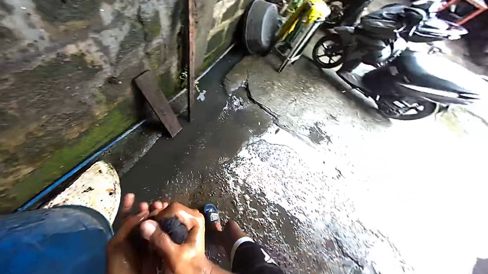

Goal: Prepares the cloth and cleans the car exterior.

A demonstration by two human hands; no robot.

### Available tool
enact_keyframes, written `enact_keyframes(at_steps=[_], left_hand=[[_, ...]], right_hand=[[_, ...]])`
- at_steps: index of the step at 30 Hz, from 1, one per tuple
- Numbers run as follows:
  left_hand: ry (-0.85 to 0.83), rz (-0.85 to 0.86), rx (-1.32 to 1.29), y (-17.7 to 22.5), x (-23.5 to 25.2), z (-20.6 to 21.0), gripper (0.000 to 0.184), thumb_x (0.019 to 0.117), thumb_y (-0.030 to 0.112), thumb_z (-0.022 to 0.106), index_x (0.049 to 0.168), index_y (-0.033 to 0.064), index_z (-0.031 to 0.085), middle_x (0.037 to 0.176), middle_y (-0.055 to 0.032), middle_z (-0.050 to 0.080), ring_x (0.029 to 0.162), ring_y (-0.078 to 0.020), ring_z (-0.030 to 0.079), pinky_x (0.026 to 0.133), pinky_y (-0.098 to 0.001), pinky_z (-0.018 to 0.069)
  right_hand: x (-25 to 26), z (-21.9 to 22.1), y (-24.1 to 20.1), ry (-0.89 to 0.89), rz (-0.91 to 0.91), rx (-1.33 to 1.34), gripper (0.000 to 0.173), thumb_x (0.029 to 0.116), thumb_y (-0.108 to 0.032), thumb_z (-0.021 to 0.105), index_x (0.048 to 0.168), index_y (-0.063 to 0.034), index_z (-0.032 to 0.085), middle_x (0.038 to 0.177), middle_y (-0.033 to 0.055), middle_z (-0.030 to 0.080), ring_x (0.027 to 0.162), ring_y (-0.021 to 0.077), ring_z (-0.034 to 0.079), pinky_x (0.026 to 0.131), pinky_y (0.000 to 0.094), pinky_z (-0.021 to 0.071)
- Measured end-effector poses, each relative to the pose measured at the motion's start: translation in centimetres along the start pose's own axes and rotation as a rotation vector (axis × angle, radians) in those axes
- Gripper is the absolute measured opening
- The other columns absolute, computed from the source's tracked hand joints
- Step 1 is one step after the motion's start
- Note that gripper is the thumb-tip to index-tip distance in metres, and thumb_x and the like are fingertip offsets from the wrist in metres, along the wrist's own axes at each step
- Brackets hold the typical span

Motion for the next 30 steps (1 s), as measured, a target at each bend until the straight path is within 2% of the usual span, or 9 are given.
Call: enact_keyframes(at_steps=[3, 6, 9, 14, 18, 22, 26, 28, 30], left_hand=[[0.010, 0.534, 0.429, 4.3, -2.7, 2.6, 0.030, 0.0883, -0.009, 0.046, 0.107, 0.0091, 0.061, 0.089, 0.0037, 0.072, 0.083, -0.0119, 0.073, 0.077, -0.0303, 0.0638], [-0.545, 0.972, 0.869, 3.8, -6.8, 9.7, 0.011, 0.0976, 0.019, 0.062, 0.089, 0.0229, 0.068, 0.101, 0.0095, 0.074, 0.103, -0.0104, 0.071, 0.093, -0.0302, 0.0599], [-0.993, 1.041, 1.196, -0.9, -10.1, 15.6, 0.018, 0.1012, 0.025, 0.060, 0.088, 0.0160, 0.069, 0.099, -0.0015, 0.073, 0.107, -0.0169, 0.068, 0.100, -0.0323, 0.0535], [-1.311, 1.200, 1.458, -11.8, -7.9, 21.9, 0.027, 0.1003, 0.019, 0.055, 0.076, 0.0188, 0.067, 0.080, 0.0006, 0.069, 0.084, -0.0179, 0.066, 0.084, -0.0312, 0.0530], [-1.489, 1.244, 1.467, -21.9, -2.6, 23.9, 0.029, 0.0967, 0.019, 0.054, 0.070, 0.0201, 0.063, 0.069, 0.0027, 0.063, 0.073, -0.0181, 0.064, 0.072, -0.0337, 0.0535], [-1.732, 1.042, 1.611, -33.3, 3.2, 23.0, 0.023, 0.0899, 0.008, 0.060, 0.068, 0.0138, 0.065, 0.069, -0.0028, 0.064, 0.071, -0.0225, 0.067, 0.064, -0.0377, 0.0559], [-2.065, 0.120, 2.019, -44.1, 8.2, 18.9, 0.022, 0.1004, 0.000, 0.047, 0.100, -0.0035, 0.069, 0.104, -0.0212, 0.068, 0.109, -0.0395, 0.065, 0.092, -0.0510, 0.0534], [-2.003, -0.160, 2.072, -47.5, 9.8, 17.6, 0.025, 0.1021, 0.000, 0.042, 0.104, -0.0081, 0.066, 0.112, -0.0246, 0.067, 0.114, -0.0411, 0.063, 0.096, -0.0525, 0.0513], [-1.797, -0.346, 2.105, -50.0, 11.7, 16.7, 0.031, 0.1045, 0.009, 0.039, 0.105, -0.0080, 0.065, 0.114, -0.0252, 0.068, 0.115, -0.0406, 0.064, 0.096, -0.0552, 0.0511]], right_hand=[[-1.3, -1.7, 2.7, 0.315, 0.434, 0.514, 0.032, 0.1027, -0.021, 0.052, 0.075, -0.0083, 0.061, 0.056, -0.0015, 0.055, 0.051, 0.0075, 0.057, 0.053, 0.0244, 0.0505], [-1.2, -2.7, 3.8, 0.353, 0.907, 0.828, 0.064, 0.1093, -0.053, 0.026, 0.065, -0.0147, 0.052, 0.048, -0.0050, 0.045, 0.042, 0.0063, 0.048, 0.046, 0.0217, 0.0453], [1.1, -3.4, 3.1, 0.052, 1.181, 0.985, 0.059, 0.1104, -0.046, 0.028, 0.065, -0.0154, 0.051, 0.053, -0.0052, 0.048, 0.040, 0.0020, 0.044, 0.040, 0.0150, 0.0392], [6.2, -9.8, 4.7, -0.400, 1.434, 0.611, 0.037, 0.1092, -0.026, 0.035, 0.085, -0.0111, 0.058, 0.051, -0.0085, 0.039, 0.036, -0.0004, 0.034, 0.036, 0.0134, 0.0319], [10.9, -18.4, 8.6, -0.641, 1.460, 0.187, 0.035, 0.1076, -0.017, 0.041, 0.131, -0.0097, 0.066, 0.058, -0.0084, 0.038, 0.041, -0.0003, 0.031, 0.039, 0.0146, 0.0311], [12.4, -27.4, 16.0, -0.673, 1.496, -0.102, 0.024, 0.1057, -0.019, 0.048, 0.108, -0.0094, 0.069, 0.054, -0.0090, 0.036, 0.039, 0.0000, 0.031, 0.038, 0.0161, 0.0299], [11.9, -35.2, 24.1, -0.735, 1.440, -0.505, 0.020, 0.0995, -0.027, 0.060, 0.088, -0.0117, 0.067, 0.055, -0.0050, 0.042, 0.043, 0.0058, 0.036, 0.043, 0.0245, 0.0330], [12.4, -37.3, 26.2, -0.957, 1.279, -0.761, 0.026, 0.1021, -0.028, 0.058, 0.097, -0.0053, 0.071, 0.074, 0.0065, 0.058, 0.064, 0.0173, 0.053, 0.062, 0.0384, 0.0456], [12.6, -38.3, 27.2, -1.141, 1.170, -0.886, 0.029, 0.1035, -0.022, 0.056, 0.109, 0.0026, 0.071, 0.107, 0.0218, 0.069, 0.104, 0.0366, 0.065, 0.090, 0.0600, 0.0496]])
Point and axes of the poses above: each hand's wrist, its own x-axis towards the middle knuckle, its own z-axis out of the palm, y = z × x, the point moved 10 cm from there along x, towards the middle knuckle
